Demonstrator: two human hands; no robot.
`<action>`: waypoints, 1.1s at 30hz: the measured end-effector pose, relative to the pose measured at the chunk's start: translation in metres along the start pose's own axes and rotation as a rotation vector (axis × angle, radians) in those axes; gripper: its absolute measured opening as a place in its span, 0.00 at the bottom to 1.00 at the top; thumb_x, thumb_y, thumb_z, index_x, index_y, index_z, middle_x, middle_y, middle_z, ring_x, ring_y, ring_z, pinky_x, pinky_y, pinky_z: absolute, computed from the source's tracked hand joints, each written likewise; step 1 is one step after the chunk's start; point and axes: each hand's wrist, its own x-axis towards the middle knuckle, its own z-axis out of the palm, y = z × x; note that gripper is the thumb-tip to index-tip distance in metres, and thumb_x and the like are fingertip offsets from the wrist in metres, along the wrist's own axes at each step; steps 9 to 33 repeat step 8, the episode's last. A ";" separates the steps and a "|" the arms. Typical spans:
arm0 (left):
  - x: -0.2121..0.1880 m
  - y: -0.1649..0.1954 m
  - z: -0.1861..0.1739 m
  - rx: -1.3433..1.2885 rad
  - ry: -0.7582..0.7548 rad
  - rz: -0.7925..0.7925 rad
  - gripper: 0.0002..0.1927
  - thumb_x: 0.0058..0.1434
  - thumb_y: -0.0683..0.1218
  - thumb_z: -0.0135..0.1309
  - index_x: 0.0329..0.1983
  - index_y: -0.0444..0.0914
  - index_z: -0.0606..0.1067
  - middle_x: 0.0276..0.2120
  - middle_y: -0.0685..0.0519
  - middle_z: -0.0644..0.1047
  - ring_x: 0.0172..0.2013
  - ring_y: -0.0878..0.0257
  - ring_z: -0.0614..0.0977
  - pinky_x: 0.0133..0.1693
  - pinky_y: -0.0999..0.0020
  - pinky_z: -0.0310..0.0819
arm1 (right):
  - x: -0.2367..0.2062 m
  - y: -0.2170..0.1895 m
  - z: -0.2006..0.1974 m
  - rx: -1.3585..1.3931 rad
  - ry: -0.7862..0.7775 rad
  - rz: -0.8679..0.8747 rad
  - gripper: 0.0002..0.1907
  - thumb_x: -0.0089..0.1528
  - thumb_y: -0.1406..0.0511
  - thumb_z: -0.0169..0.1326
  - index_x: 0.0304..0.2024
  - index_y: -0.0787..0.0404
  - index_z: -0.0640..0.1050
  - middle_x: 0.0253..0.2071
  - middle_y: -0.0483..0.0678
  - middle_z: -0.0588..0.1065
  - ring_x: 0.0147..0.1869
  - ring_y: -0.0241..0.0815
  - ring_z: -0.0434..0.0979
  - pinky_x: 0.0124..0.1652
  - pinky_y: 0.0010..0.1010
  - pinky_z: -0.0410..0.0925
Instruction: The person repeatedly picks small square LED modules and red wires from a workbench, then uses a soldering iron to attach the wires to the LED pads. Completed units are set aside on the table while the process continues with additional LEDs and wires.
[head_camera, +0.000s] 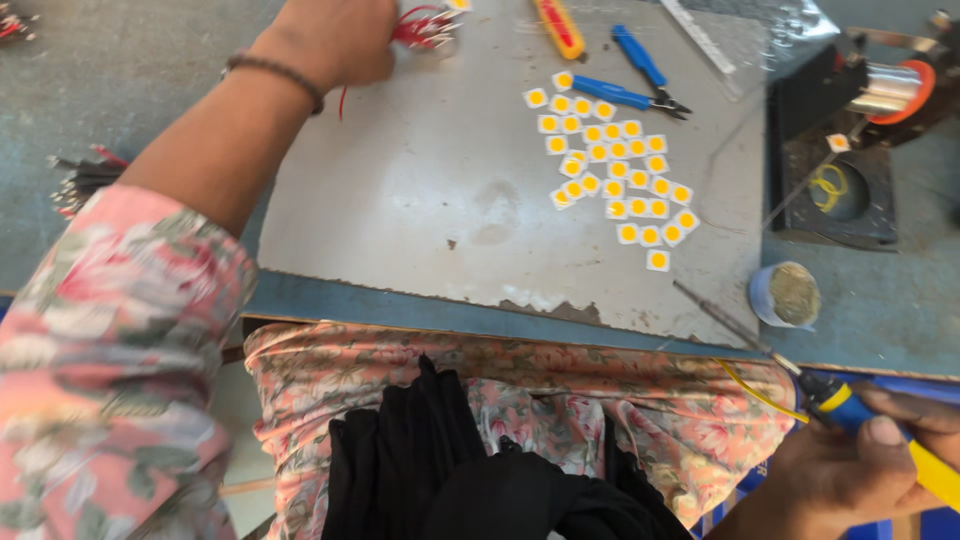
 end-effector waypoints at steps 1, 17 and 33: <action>-0.005 0.009 -0.001 0.044 -0.068 -0.024 0.11 0.56 0.43 0.56 0.36 0.31 0.82 0.38 0.36 0.83 0.41 0.42 0.84 0.44 0.50 0.79 | 0.003 -0.003 -0.004 -0.013 0.032 0.017 0.12 0.69 0.63 0.52 0.34 0.65 0.70 0.29 0.45 0.64 0.28 0.34 0.59 0.33 0.22 0.56; -0.133 0.120 0.009 -0.265 0.368 0.076 0.43 0.61 0.57 0.62 0.76 0.35 0.67 0.73 0.39 0.66 0.71 0.38 0.63 0.69 0.32 0.50 | 0.091 0.068 -0.092 -0.164 0.228 0.070 0.12 0.74 0.63 0.53 0.44 0.68 0.78 0.30 0.42 0.67 0.29 0.31 0.60 0.30 0.22 0.53; -0.133 0.120 0.009 -0.265 0.368 0.076 0.43 0.61 0.57 0.62 0.76 0.35 0.67 0.73 0.39 0.66 0.71 0.38 0.63 0.69 0.32 0.50 | 0.091 0.068 -0.092 -0.164 0.228 0.070 0.12 0.74 0.63 0.53 0.44 0.68 0.78 0.30 0.42 0.67 0.29 0.31 0.60 0.30 0.22 0.53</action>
